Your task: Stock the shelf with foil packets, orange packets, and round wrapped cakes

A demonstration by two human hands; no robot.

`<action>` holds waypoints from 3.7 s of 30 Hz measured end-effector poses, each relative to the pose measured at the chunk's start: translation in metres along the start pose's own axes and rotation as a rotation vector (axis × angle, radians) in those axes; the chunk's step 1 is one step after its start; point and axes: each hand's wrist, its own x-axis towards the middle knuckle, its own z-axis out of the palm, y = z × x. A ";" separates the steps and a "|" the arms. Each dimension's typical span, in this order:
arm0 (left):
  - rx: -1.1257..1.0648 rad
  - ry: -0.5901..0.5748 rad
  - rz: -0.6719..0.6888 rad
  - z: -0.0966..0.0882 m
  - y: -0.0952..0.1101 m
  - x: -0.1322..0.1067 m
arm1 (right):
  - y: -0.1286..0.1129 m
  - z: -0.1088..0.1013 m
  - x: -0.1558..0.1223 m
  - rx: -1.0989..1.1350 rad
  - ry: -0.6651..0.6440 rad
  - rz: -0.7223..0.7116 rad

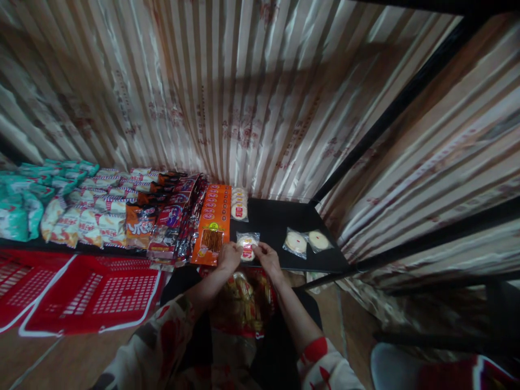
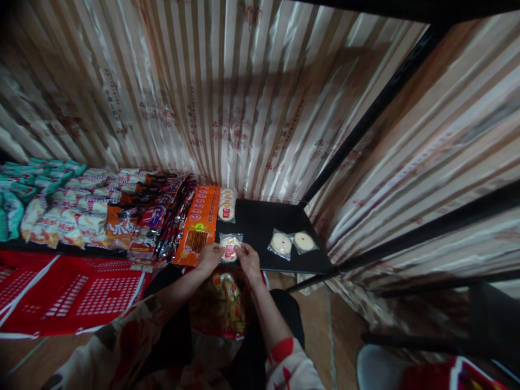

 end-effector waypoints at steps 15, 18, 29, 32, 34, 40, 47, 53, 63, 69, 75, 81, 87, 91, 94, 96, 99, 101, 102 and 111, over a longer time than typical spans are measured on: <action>0.072 0.006 -0.034 -0.006 0.020 0.026 | 0.013 0.011 0.033 -0.049 0.060 -0.055; 0.061 0.033 -0.035 -0.006 0.022 0.030 | 0.013 0.015 0.039 -0.036 0.064 -0.044; 0.003 0.047 0.023 0.003 0.027 0.040 | 0.008 0.026 0.060 -0.183 0.134 -0.033; 0.043 0.048 0.042 0.005 0.029 0.042 | 0.005 0.027 0.067 -0.239 0.135 -0.050; 0.087 0.051 0.054 0.005 0.031 0.043 | 0.002 0.028 0.071 -0.276 0.139 -0.053; 0.165 0.095 0.148 0.008 0.034 0.045 | -0.008 0.033 0.082 -0.317 0.144 -0.043; 0.165 0.104 0.180 0.015 0.032 0.053 | -0.005 0.045 0.101 -0.344 0.174 -0.082; 0.232 0.055 0.151 0.012 0.035 0.057 | -0.001 0.049 0.112 -0.465 0.194 -0.116; 0.263 0.034 0.158 0.013 0.038 0.061 | -0.012 0.053 0.113 -0.492 0.221 -0.097; 0.285 0.022 0.142 0.013 0.041 0.061 | -0.011 0.055 0.115 -0.539 0.239 -0.117; 0.283 0.020 0.127 0.014 0.040 0.061 | -0.006 0.058 0.115 -0.594 0.255 -0.190; 0.244 0.022 0.153 0.015 0.036 0.064 | -0.009 0.060 0.113 -0.682 0.237 -0.191; 0.213 0.039 0.204 0.016 0.034 0.065 | -0.007 0.061 0.112 -0.695 0.229 -0.218; 0.194 0.028 0.224 0.016 0.033 0.063 | -0.006 0.063 0.110 -0.678 0.228 -0.249; 0.180 0.022 0.239 0.017 0.032 0.061 | -0.006 0.063 0.106 -0.664 0.237 -0.220; 0.176 0.028 0.263 0.018 0.031 0.059 | -0.007 0.061 0.101 -0.653 0.248 -0.208; 0.179 0.046 0.311 0.020 0.030 0.052 | -0.007 0.057 0.090 -0.633 0.260 -0.223; 0.187 0.040 0.325 0.021 0.030 0.044 | -0.006 0.052 0.080 -0.606 0.277 -0.242; 0.195 0.024 0.322 0.021 0.030 0.040 | -0.005 0.050 0.074 -0.585 0.287 -0.250; 0.191 -0.108 0.372 0.031 0.005 -0.014 | 0.017 0.031 0.009 -0.392 0.310 -0.307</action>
